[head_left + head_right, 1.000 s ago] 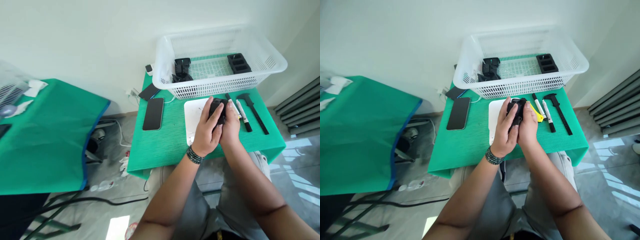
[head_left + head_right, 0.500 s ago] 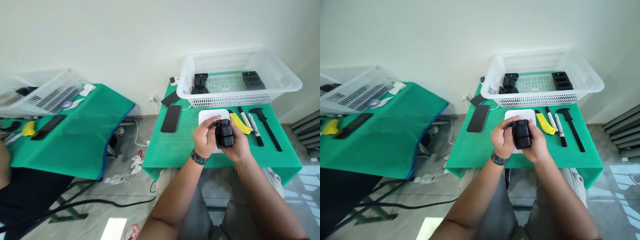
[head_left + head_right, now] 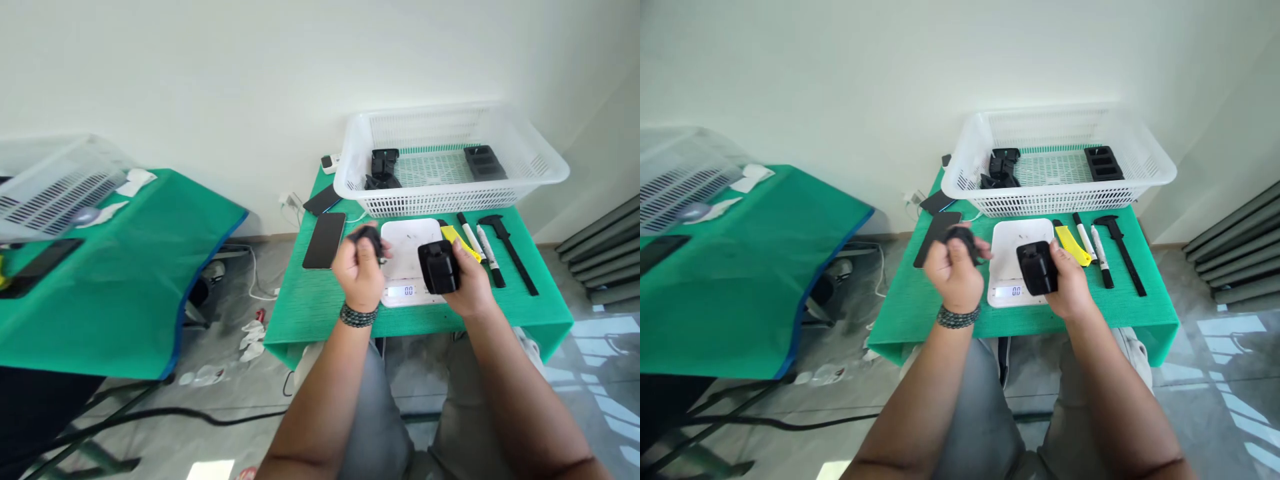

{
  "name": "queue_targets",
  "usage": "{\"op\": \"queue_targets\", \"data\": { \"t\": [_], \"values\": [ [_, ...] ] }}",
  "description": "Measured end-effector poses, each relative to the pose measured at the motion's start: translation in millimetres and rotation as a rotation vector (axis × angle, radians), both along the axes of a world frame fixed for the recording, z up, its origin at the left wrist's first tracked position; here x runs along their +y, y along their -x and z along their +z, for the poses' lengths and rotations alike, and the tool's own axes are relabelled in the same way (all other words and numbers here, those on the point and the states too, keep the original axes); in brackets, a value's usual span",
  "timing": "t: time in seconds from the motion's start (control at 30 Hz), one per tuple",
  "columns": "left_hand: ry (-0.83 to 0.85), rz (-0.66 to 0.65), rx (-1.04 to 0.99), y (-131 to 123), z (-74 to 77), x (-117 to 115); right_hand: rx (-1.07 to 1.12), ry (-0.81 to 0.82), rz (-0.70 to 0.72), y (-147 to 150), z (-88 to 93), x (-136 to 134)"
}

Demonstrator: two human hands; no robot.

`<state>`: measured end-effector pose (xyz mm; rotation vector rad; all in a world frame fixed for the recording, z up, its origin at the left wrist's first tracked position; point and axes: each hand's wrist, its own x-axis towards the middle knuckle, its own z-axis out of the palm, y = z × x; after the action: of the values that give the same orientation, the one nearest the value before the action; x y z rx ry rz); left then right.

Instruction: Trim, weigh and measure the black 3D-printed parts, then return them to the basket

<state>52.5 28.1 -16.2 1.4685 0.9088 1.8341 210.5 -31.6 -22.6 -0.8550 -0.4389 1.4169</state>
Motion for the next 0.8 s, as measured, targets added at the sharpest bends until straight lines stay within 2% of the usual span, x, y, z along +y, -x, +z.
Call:
{"op": "queue_targets", "data": {
  "t": [0.1,0.17,0.23,0.33,0.4,0.47,0.53,0.57,0.67,0.7,0.8],
  "values": [
    [-0.003,0.234,-0.065,12,3.5,9,0.152,0.041,-0.153,-12,-0.9,9],
    [0.016,0.339,0.044,24,3.7,19,0.23,0.054,-0.204,-19,-0.7,14],
    [0.061,0.381,0.198,35,0.1,30,0.262,0.046,-0.213,-22,-1.0,16],
    [0.215,0.267,0.593,46,-10.0,41,0.22,0.012,-0.206,-23,-2.3,16],
    [0.29,0.192,0.765,47,-14.5,41,0.184,-0.005,-0.229,-21,-2.3,16],
    [0.248,0.196,0.74,42,-13.7,33,0.159,-0.012,-0.249,-18,-0.5,16],
    [0.132,0.177,0.59,31,-8.9,17,0.137,-0.022,-0.235,-12,2.5,16],
    [0.077,0.125,0.505,23,-6.3,7,0.122,-0.035,-0.211,-7,3.8,16],
    [0.066,-0.257,0.381,-1,-3.5,-20,0.038,-0.114,-0.094,15,2.7,12],
    [0.038,-0.288,0.391,-8,-4.5,-26,0.0,-0.149,-0.064,23,0.4,10],
    [-0.011,-0.232,0.385,-19,-9.5,-32,-0.108,-0.222,-0.084,45,-9.2,3]
  ]
}}
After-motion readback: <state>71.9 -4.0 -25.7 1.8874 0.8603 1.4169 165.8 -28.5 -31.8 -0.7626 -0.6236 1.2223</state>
